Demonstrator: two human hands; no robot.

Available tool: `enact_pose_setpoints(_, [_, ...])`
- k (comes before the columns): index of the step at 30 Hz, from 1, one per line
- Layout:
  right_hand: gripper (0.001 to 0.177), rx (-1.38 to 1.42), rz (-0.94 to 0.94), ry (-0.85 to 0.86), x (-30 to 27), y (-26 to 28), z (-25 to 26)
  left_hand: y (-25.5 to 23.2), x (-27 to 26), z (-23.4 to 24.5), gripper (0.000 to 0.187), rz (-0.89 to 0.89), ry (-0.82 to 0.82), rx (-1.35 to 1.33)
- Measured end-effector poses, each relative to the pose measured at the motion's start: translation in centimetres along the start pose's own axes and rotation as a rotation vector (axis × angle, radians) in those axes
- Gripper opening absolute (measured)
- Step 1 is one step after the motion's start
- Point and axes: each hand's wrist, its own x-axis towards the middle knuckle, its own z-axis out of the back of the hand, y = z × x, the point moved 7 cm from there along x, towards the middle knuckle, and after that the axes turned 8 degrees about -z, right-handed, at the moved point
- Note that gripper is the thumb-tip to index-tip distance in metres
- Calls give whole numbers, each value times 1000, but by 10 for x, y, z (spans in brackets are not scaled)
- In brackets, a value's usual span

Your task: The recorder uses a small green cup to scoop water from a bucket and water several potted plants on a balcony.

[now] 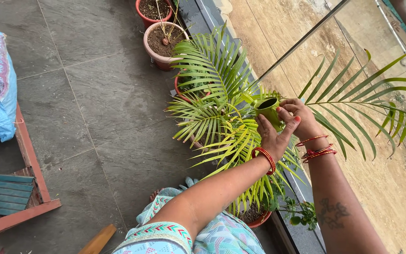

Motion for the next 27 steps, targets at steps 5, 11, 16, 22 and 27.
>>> enact_pose_setpoints(5, [34,0,0,26,5,21,-6,-12,-1,11,150,-49,-73,-64])
enact_pose_setpoints(11, [36,-29,53,86,2,25,-16,-8,-9,16,149,-33,-115,-85])
enact_pose_setpoints(16, [39,-160,63,100,0,3,-21,15,-15,6,147,55,-77,-43])
enact_pose_setpoints(22, [39,-217,160,79,0,-28,-28,20,-22,0,151,160,6,-88])
enact_pose_setpoints(27, [30,-420,131,-33,0,-21,-22,24,-10,-5,152,187,63,-176])
